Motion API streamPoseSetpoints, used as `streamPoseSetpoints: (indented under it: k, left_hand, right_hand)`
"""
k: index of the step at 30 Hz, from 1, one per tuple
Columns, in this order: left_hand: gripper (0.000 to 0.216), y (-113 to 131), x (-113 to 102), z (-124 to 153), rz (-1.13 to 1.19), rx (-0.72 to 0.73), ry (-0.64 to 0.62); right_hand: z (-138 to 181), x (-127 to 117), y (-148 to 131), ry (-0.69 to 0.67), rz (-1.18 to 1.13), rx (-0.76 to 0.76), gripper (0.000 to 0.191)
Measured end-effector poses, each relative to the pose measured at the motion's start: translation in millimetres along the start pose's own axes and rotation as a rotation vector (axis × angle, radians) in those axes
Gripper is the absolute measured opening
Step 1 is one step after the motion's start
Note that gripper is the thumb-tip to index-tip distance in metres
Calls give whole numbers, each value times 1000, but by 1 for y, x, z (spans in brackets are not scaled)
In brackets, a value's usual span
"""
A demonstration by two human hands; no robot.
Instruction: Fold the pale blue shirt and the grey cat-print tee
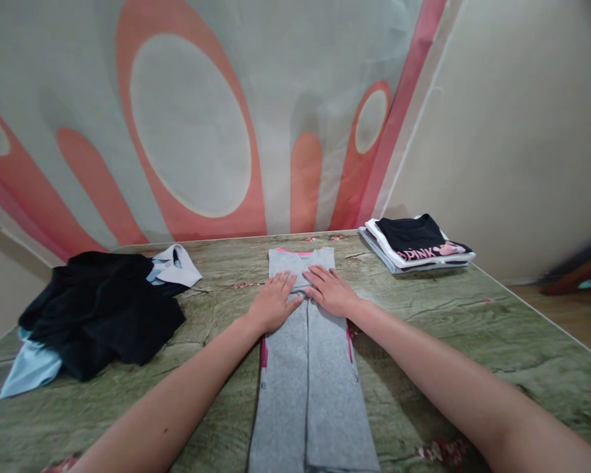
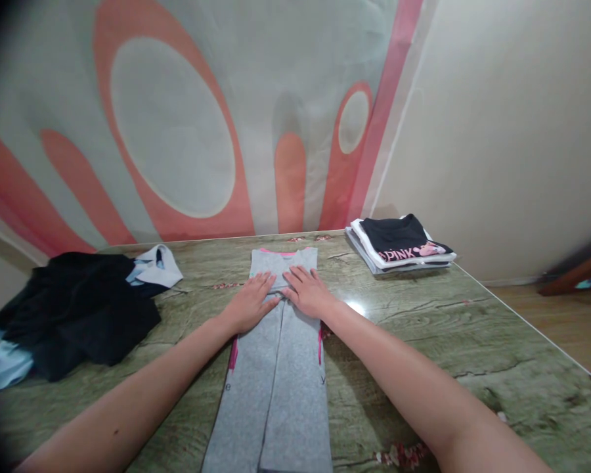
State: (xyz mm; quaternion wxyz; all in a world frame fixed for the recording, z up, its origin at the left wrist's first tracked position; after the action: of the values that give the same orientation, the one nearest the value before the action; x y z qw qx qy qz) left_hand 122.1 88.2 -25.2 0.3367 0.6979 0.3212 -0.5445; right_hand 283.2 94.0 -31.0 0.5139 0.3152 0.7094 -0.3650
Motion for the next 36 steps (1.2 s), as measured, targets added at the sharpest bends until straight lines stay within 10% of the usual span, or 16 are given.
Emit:
streamPoseSetpoints:
  k: [6,11,16,28,36]
  left_hand:
    - [57,9,-32,28,32,-1,48]
    - [35,46,-65,121,244,293,-89]
    - [41,75,-82,184,275,292,-169]
    - [28,84,-67,228,273,71,69]
    - [22,89,-75,234,194,181,237]
  right_hand:
    - [6,-21,-3,109,-35,14,41]
    - [93,-57,-55,111,-244,-157,21]
    - [180,-73,-113,10,-398,-123,19]
    - [220,-58,-117,179,-304,-83,37]
    - [223,-60,-122,323,-264,-107,24]
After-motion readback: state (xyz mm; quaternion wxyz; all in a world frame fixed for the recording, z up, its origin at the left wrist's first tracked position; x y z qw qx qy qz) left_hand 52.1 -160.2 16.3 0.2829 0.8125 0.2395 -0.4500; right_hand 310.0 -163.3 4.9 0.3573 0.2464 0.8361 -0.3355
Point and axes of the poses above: each hand's wrist, its own z-axis away from the middle knuckle, its own x-axis out of the palm, y = z × x, the point moved 5 cm from there along -z, towards the middle knuckle, and after that the axes turned 2 degrees about -x, right-handed, at the moved point
